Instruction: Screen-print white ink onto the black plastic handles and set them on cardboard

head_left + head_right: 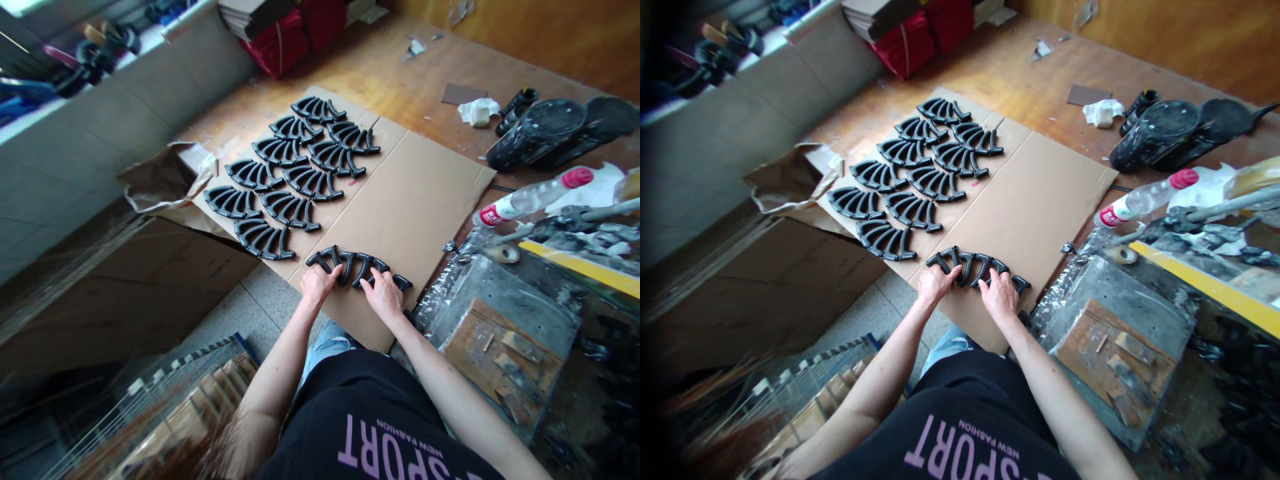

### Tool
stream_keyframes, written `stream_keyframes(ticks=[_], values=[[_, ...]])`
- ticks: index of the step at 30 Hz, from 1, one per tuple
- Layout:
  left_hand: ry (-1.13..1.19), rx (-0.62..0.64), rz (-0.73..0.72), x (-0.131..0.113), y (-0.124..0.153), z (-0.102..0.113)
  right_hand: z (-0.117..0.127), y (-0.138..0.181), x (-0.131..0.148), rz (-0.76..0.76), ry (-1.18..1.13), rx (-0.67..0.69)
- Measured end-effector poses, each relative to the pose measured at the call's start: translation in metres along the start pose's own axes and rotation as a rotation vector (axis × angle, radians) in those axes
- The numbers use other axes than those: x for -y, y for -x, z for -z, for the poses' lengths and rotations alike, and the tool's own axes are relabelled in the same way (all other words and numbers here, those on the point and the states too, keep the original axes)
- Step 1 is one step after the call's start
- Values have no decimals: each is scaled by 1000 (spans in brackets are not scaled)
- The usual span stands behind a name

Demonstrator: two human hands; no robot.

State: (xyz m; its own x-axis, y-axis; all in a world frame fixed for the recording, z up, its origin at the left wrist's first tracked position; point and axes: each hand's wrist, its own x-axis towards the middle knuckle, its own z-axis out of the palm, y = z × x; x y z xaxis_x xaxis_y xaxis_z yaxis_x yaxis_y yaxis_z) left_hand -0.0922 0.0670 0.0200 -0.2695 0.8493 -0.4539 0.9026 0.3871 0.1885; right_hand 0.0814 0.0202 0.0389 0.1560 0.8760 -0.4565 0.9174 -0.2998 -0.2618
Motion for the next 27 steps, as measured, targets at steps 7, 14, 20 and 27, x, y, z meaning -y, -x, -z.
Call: stream_keyframes(ticks=[7, 14, 20, 27], values=[[-40, 64, 13, 13, 2, 10, -3, 0, -1, -11, -10, -16], [-37, 134, -120, 21, 0, 12, -1, -1, 4, -4, -23, -2], [-46, 173, -219, 18, -12, 14, -3, -3, 3, 16, -47, -2], [-126, -128, -278, 21, 26, 4, -6, 1, -4, 51, -98, -11]])
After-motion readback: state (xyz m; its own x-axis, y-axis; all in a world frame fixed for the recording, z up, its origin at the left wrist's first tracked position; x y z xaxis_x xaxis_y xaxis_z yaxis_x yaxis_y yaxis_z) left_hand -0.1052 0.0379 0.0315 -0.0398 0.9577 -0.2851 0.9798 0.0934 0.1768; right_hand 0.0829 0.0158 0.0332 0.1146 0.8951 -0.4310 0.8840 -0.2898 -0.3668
